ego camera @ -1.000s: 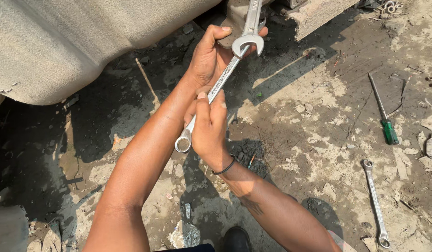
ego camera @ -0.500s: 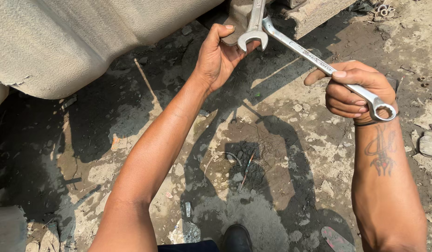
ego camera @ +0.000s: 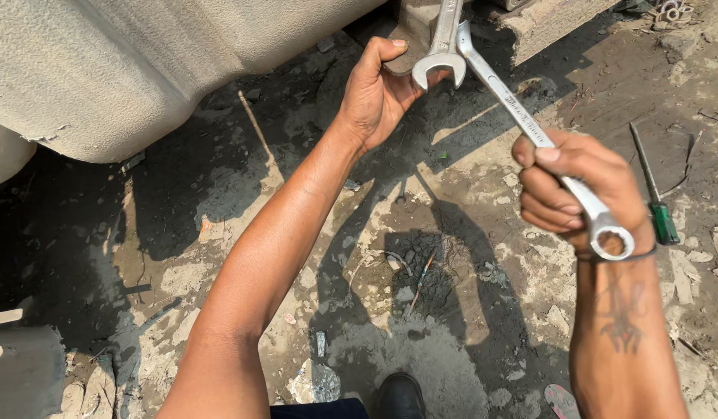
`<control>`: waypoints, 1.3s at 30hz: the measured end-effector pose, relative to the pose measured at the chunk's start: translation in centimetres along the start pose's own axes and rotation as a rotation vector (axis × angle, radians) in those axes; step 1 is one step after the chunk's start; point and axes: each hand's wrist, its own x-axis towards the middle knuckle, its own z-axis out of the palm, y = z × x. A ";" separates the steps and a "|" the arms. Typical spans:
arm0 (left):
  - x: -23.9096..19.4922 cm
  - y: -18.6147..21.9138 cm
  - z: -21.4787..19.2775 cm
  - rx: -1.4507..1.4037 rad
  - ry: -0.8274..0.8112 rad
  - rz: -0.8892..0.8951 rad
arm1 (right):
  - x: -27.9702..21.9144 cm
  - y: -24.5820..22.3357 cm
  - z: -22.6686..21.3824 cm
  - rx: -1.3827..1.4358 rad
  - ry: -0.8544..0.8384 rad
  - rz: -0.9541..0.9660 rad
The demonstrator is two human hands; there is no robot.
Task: The person uses two wrenches to tighten a bolt on a metal bracket attached to a large cylindrical tank. They repeatedly reposition the wrenches and apply force to secure the fastener.
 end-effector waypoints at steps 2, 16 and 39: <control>0.4 0.5 -0.1 -0.005 -0.002 -0.027 | 3.1 6.1 6.2 -0.307 0.305 -0.214; -0.2 1.2 1.5 0.013 -0.104 -0.047 | 8.1 15.7 3.4 -0.475 0.463 -0.113; -0.7 1.1 3.0 0.035 0.034 0.018 | -1.5 -4.3 -16.5 0.182 -0.276 0.082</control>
